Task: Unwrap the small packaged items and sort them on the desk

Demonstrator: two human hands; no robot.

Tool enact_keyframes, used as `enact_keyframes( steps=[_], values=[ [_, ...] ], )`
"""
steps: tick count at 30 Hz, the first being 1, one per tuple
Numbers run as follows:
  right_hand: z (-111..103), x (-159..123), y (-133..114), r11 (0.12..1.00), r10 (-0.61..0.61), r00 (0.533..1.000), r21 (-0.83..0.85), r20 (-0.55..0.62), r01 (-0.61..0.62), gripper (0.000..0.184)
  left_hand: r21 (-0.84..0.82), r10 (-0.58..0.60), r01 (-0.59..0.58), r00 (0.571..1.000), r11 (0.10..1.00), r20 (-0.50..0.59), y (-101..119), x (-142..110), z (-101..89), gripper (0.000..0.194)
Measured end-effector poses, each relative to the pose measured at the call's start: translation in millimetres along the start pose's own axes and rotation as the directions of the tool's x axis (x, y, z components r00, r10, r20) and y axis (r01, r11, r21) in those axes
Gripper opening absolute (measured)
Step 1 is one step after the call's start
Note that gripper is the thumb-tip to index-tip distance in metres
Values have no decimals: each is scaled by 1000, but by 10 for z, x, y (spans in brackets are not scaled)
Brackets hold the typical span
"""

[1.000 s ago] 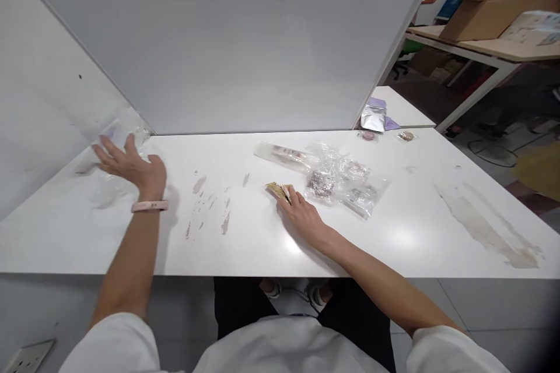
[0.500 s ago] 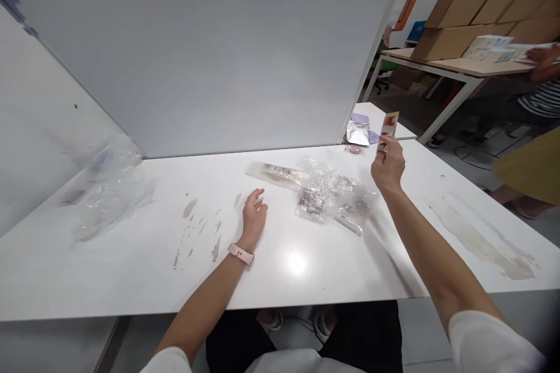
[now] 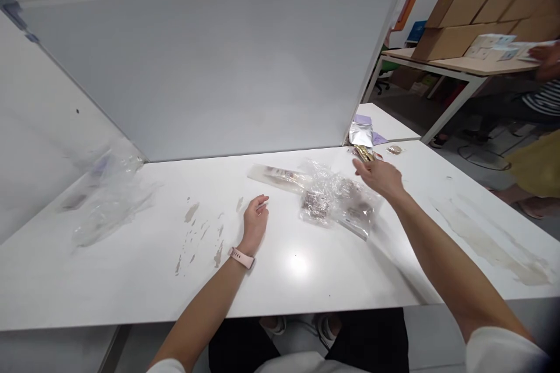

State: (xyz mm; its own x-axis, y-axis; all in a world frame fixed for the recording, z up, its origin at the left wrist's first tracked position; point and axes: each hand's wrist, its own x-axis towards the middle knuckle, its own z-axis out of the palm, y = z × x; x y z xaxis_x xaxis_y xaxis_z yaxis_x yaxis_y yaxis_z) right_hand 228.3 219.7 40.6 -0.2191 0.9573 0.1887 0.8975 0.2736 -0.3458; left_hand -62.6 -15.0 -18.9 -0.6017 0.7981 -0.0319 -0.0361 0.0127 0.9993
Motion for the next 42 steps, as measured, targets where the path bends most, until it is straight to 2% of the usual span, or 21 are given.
enact_keyframes(
  steps=[2, 4, 7, 9, 11, 13, 15, 16, 17, 18, 21, 22, 24, 27, 29, 31, 33, 35, 37, 39, 42],
  values=[
    [-13, -249, -230, 996, -86, 994, 42, 73, 83, 52, 7, -2, 2, 1000, 1000, 4, -2, -1, -1, 41],
    [26, -469, -469, 975, -205, 976, 98, 75, 197, 40, 3, -17, 17, 1000, 1000, 24, 24, -9, 2, 39],
    [95, -726, -821, 930, -288, 957, 232, -30, 287, 25, -47, -84, 89, 990, 995, 112, 114, -41, 18, 31],
    [108, -895, -1059, 871, -361, 922, 301, -144, 388, 22, -144, -152, 186, 964, 972, 220, 197, -74, 32, 27],
    [97, -1097, -1292, 778, -520, 837, 308, -173, 547, 19, -291, -220, 335, 905, 896, 364, 282, -111, 33, 30],
    [84, -1324, -1489, 659, -706, 707, 321, -50, 681, 20, -405, -241, 465, 836, 787, 492, 355, -137, 13, 42],
    [90, -1532, -1606, 542, -829, 549, 388, 103, 745, 29, -434, -240, 534, 787, 725, 569, 403, -142, -30, 55],
    [104, -1611, -1625, 502, -858, 494, 431, 140, 750, 32, -435, -242, 547, 778, 715, 580, 415, -134, -58, 59],
    [126, -1669, -1617, 487, -865, 482, 465, 139, 740, 32, -436, -249, 555, 775, 708, 580, 419, -119, -87, 61],
    [154, -1703, -1582, 494, -853, 510, 481, 109, 724, 31, -445, -257, 558, 779, 700, 572, 415, -100, -114, 61],
    [255, -1702, -1378, 648, -700, 714, 425, 5, 632, 35, -494, -267, 551, 803, 672, 532, 374, -34, -179, 57],
    [288, -1687, -1303, 715, -635, 773, 386, 10, 583, 42, -504, -269, 549, 808, 667, 524, 357, -16, -192, 57],
    [339, -1667, -1192, 812, -543, 834, 316, 97, 491, 57, -505, -285, 554, 809, 662, 515, 331, 6, -207, 60],
    [378, -1693, -1181, 875, -476, 849, 227, 229, 429, 65, -501, -318, 589, 789, 634, 526, 327, 1, -207, 64],
    [387, -1723, -1253, 892, -447, 860, 189, 245, 410, 64, -511, -310, 601, 780, 614, 544, 349, -25, -191, 65],
    [385, -1737, -1332, 906, -403, 885, 239, 235, 349, 61, -532, -256, 581, 787, 616, 562, 381, -66, -162, 68],
    [374, -1730, -1381, 896, -330, 907, 390, 263, 213, 59, -555, -165, 537, 796, 635, 582, 410, -120, -123, 71],
    [357, -1713, -1396, 836, -257, 907, 547, 334, 35, 60, -564, -80, 493, 795, 662, 602, 420, -176, -85, 68],
    [342, -1705, -1390, 741, -230, 885, 662, 405, -111, 59, -518, -68, 475, 780, 711, 622, 404, -218, -56, 59],
    [337, -1710, -1375, 632, -259, 850, 746, 459, -210, 56, -421, -131, 470, 773, 776, 621, 367, -233, -41, 56],
    [352, -1715, -1335, 483, -298, 802, 806, 518, -341, 43, -291, -255, 461, 803, 839, 538, 307, -200, -44, 45]
  ],
)
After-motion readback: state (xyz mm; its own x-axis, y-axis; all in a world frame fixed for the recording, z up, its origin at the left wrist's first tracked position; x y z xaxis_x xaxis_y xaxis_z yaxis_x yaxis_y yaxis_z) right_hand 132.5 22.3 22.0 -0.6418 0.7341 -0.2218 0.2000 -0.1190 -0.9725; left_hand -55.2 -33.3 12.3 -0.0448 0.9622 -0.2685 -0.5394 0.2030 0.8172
